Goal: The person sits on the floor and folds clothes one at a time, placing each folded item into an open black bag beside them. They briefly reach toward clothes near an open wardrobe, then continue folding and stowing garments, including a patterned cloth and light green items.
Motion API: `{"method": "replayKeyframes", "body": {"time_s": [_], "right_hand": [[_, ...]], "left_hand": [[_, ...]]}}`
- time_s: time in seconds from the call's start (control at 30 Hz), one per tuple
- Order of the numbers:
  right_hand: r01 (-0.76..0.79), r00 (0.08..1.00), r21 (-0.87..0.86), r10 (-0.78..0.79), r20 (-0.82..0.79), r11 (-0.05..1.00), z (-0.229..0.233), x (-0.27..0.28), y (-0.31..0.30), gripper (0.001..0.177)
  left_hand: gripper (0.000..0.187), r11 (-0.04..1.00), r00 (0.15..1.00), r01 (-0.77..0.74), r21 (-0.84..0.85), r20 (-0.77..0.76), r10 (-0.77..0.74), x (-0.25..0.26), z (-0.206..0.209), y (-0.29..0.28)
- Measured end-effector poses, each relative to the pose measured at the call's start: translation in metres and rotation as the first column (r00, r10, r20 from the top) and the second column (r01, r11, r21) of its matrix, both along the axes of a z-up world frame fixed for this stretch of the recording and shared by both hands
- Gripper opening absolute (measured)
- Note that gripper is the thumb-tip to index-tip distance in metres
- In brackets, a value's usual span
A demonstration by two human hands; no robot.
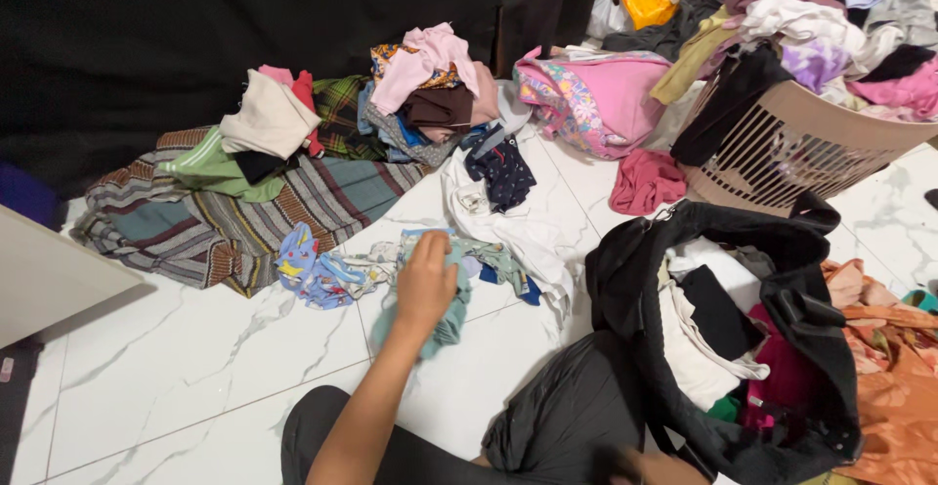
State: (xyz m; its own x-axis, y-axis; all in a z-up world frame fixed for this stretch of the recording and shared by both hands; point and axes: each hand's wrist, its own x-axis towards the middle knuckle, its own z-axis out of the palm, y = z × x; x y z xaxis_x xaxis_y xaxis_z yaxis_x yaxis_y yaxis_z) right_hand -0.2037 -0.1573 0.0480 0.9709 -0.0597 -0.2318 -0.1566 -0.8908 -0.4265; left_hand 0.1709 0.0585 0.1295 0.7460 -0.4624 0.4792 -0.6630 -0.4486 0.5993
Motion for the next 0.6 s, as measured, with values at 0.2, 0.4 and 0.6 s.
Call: {"method": "replayKeyframes", "body": {"time_s": [0.2,0.4,0.6], "right_hand": [[0.056,0.831,0.180,-0.146,0.537,0.982,0.047,0.190,0.063,0.082],[0.188,0.809,0.251,-0.295,0.509,0.949,0.068,0.299,0.055,0.023],[0.140,0.687,-0.030,-0.075,0.723,0.990,0.092,0.323,-0.022,0.023]], "left_hand": [[0.030,0.990,0.991,0.109,0.088,0.072,-0.115,-0.022,-0.001,-0.016],[0.039,0.994,0.972,-0.003,0.110,0.233,-0.023,-0.010,-0.008,-0.004],[0.037,0.927,0.950,-0.213,0.307,0.287,0.123,0.018,-0.006,0.022]]}}
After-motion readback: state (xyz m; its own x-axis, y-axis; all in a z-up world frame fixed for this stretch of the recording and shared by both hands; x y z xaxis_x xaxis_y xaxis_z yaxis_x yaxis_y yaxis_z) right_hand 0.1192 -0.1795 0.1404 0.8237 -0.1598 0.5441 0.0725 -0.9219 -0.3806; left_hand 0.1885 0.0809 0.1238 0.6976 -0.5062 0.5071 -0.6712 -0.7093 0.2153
